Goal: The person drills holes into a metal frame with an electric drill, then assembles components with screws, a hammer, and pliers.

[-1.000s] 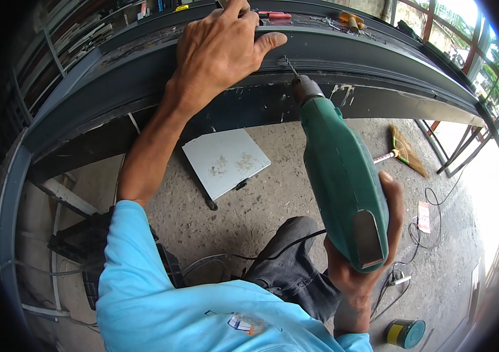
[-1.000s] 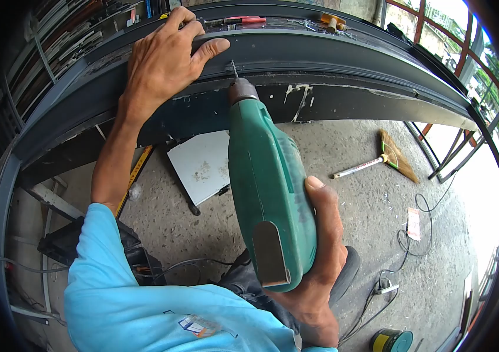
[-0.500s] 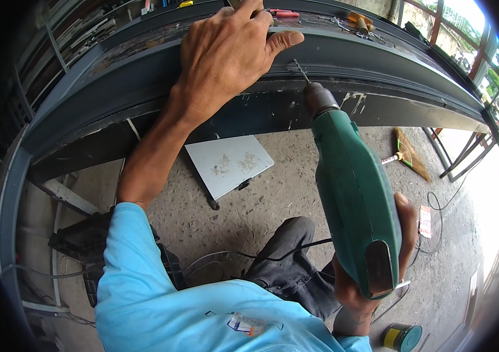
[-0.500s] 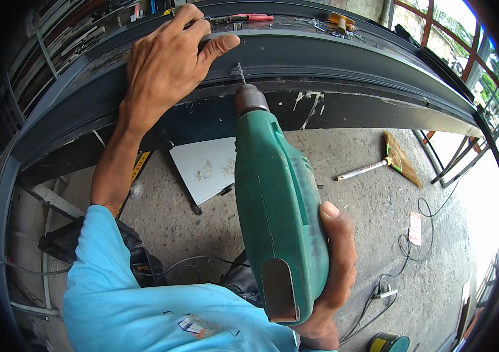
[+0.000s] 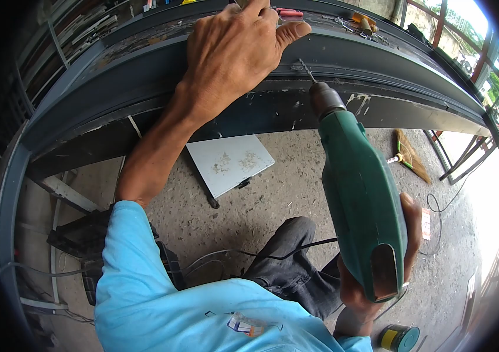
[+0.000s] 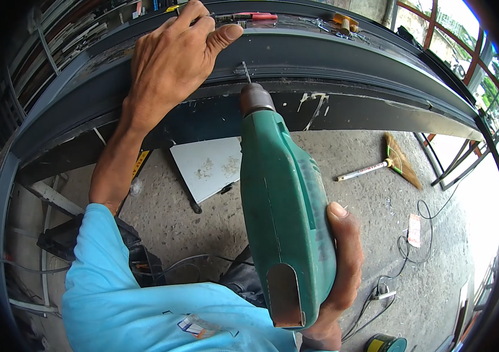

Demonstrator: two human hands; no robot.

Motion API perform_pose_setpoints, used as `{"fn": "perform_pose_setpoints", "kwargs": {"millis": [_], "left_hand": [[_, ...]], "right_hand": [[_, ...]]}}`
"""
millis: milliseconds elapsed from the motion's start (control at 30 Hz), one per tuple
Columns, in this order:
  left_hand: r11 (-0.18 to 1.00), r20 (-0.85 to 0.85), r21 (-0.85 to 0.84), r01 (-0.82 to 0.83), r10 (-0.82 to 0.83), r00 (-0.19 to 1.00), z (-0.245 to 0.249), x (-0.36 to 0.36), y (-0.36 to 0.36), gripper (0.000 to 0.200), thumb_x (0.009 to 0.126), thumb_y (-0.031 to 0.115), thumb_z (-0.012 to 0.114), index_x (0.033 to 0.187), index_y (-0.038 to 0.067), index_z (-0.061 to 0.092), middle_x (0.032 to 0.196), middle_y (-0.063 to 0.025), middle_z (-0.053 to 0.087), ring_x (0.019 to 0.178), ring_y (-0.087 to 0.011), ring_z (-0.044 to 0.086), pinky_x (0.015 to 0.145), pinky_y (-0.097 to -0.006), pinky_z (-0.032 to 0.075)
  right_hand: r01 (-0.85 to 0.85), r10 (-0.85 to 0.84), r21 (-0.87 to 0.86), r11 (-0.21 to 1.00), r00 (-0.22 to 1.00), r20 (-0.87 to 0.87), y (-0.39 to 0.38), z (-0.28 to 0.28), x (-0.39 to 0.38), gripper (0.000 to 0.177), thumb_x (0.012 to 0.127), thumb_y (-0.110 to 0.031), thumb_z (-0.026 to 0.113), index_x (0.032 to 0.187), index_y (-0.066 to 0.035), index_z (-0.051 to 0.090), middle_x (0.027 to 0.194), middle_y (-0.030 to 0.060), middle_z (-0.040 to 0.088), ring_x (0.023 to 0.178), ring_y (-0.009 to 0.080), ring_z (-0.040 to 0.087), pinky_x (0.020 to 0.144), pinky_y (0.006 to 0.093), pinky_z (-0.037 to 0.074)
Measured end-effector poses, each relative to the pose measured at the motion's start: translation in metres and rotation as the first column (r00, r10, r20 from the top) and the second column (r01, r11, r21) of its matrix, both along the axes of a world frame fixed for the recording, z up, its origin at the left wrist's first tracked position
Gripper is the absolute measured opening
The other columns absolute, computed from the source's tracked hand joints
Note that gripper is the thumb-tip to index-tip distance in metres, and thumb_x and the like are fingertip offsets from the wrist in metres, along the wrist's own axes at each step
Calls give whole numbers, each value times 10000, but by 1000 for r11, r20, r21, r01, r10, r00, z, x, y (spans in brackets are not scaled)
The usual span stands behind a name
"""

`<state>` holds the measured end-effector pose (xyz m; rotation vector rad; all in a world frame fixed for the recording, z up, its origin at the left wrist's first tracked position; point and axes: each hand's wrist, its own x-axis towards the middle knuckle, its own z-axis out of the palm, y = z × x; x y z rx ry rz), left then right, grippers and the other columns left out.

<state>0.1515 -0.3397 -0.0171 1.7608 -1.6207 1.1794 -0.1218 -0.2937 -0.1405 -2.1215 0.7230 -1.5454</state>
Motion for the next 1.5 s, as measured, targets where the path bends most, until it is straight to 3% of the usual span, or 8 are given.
{"fn": "perform_pose_setpoints", "kwargs": {"millis": [500, 567, 900, 1000, 1200, 1300, 1400, 1500], "left_hand": [[1000, -20, -12, 19, -19, 1000, -4, 4, -2, 648, 940, 563, 403, 726, -14, 606, 855, -130, 557, 646, -268, 616, 578, -389, 504], [997, 116, -70, -41, 49, 992, -15, 17, -12, 618, 903, 602, 420, 794, 40, 654, 928, -25, 600, 682, -223, 670, 572, -338, 560], [995, 102, -104, 7, 4, 995, -12, 11, -8, 602, 917, 571, 428, 759, 35, 652, 911, -19, 606, 680, -224, 669, 565, -333, 554], [1000, -31, -17, 21, -22, 999, 1, -3, 3, 627, 936, 552, 431, 735, -14, 611, 865, -123, 564, 656, -268, 620, 583, -390, 505], [1000, -24, -13, 15, -16, 1000, 1, -4, 2, 601, 933, 532, 459, 725, -12, 603, 840, -114, 551, 665, -276, 621, 592, -399, 505], [1000, -41, -13, -7, 7, 999, 1, -6, 3, 603, 932, 534, 459, 716, -12, 596, 822, -116, 546, 666, -279, 621, 595, -401, 505], [999, -9, -39, 7, -7, 1000, 1, -5, 4, 608, 932, 537, 454, 712, -14, 591, 817, -118, 548, 668, -284, 621, 596, -399, 504], [999, -13, -41, 4, -4, 1000, 1, -4, 2, 611, 933, 535, 451, 712, -18, 589, 821, -121, 549, 671, -293, 622, 596, -401, 504]], "right_hand": [[-44, 42, 49, 998, 998, 37, -4, 4, -4, 790, 641, -213, 702, 1364, -56, 425, 1350, 166, 446, 1205, 331, 506, 1015, 437, 456], [-26, 26, 18, 1000, 1000, -15, -5, 7, -5, 796, 637, -212, 700, 1369, -69, 421, 1348, 158, 453, 1199, 327, 513, 1020, 430, 454], [-140, 138, 51, 989, 989, 46, -3, 11, 0, 774, 669, -138, 708, 1379, -80, 404, 1347, 157, 456, 1200, 317, 516, 1009, 419, 466], [-265, 247, 104, 959, 956, 157, -3, 2, 0, 766, 701, -113, 728, 1387, -79, 388, 1351, 165, 451, 1211, 316, 508, 1001, 411, 474], [-130, 129, -16, 991, 992, -9, -5, 7, -2, 737, 740, -101, 720, 1390, -72, 375, 1346, 171, 458, 1200, 330, 516, 968, 427, 499], [-271, 248, 126, 954, 953, 173, -6, 8, 2, 732, 748, -115, 734, 1388, -81, 381, 1334, 172, 471, 1192, 330, 525, 953, 435, 507], [-147, 159, -158, 977, 985, 66, -15, 11, 5, 753, 723, -136, 771, 1342, 55, 388, 1062, 280, 607, 910, 325, 673, 765, 368, 541], [-144, 155, -168, 975, 986, 53, -16, 11, 5, 748, 724, -142, 773, 1339, 54, 396, 1021, 274, 622, 882, 317, 680, 739, 356, 545]]}}
